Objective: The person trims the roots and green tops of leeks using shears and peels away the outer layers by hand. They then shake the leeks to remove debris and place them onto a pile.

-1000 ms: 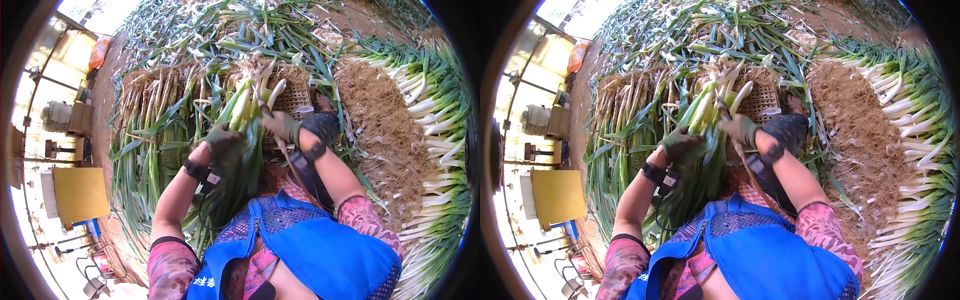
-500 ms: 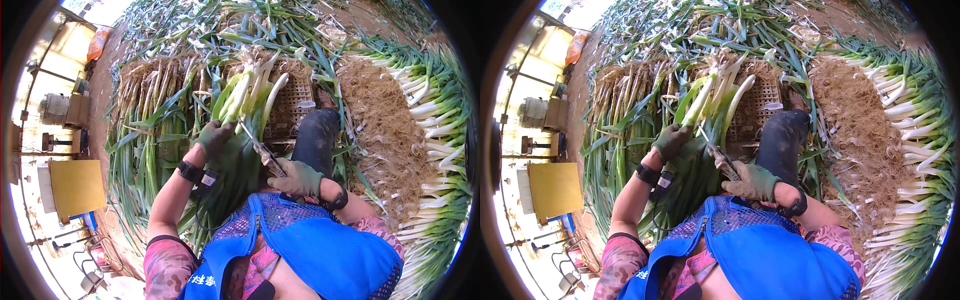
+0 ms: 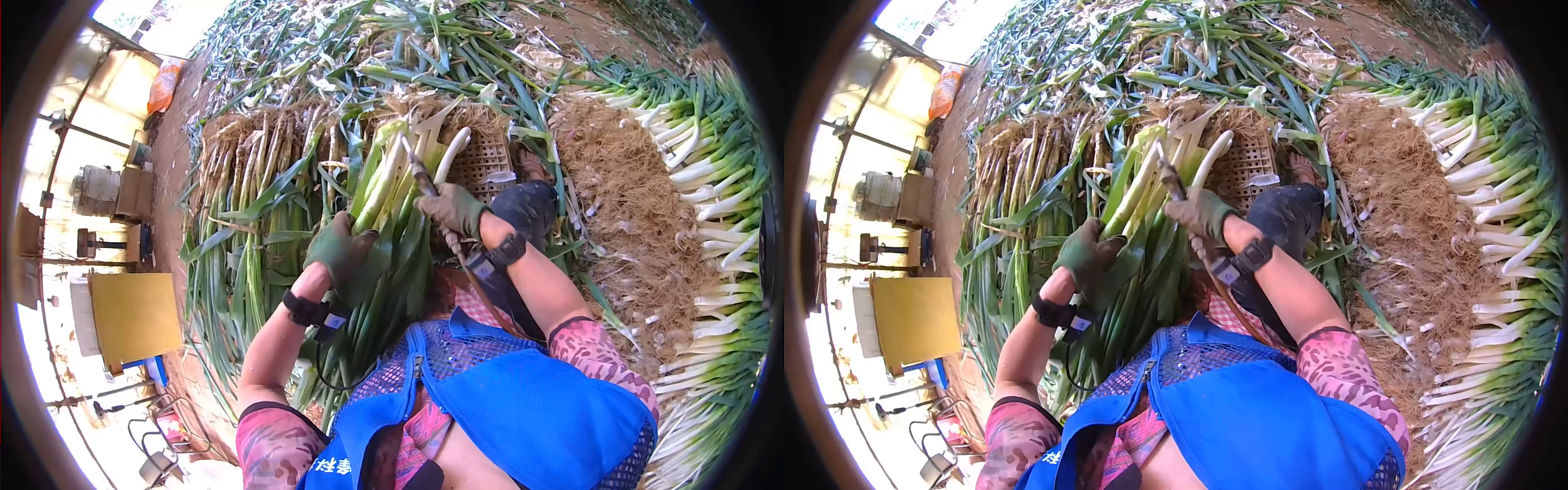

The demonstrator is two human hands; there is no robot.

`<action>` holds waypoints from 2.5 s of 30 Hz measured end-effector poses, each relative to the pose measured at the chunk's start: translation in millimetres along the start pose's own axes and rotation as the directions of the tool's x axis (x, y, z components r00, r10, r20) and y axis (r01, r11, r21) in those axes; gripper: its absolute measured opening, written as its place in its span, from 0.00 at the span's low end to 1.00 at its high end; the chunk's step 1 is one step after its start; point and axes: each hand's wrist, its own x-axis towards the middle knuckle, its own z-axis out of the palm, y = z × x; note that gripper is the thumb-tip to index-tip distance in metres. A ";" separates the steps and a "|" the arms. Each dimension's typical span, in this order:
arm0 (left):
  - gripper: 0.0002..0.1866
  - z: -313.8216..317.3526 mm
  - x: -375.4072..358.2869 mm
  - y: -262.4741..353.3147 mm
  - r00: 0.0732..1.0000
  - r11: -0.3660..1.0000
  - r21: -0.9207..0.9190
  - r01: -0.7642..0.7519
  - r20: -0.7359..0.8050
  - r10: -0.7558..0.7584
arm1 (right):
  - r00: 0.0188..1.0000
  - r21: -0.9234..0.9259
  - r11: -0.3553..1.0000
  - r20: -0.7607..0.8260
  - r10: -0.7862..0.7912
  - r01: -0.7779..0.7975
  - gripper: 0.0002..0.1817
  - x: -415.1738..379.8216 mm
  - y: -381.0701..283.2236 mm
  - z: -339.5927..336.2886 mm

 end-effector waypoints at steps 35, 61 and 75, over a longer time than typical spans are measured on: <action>0.23 16.9 20.1 -13.9 0.995 0.997 0.080 0.008 0.101 -0.016 | 0.912 -0.069 0.986 0.374 0.168 -0.154 0.25 -129.3 -53.7 18.3; 0.18 18.1 20.6 -51.3 0.941 0.827 -0.545 -0.140 0.186 0.282 | 0.953 -0.201 0.978 0.285 0.106 -0.049 0.27 -103.4 -10.2 20.9; 0.36 -24.6 16.7 -86.9 0.930 0.998 -0.056 -0.015 0.366 0.034 | 0.961 -0.170 0.983 0.256 0.109 -0.066 0.23 11.5 -47.2 24.2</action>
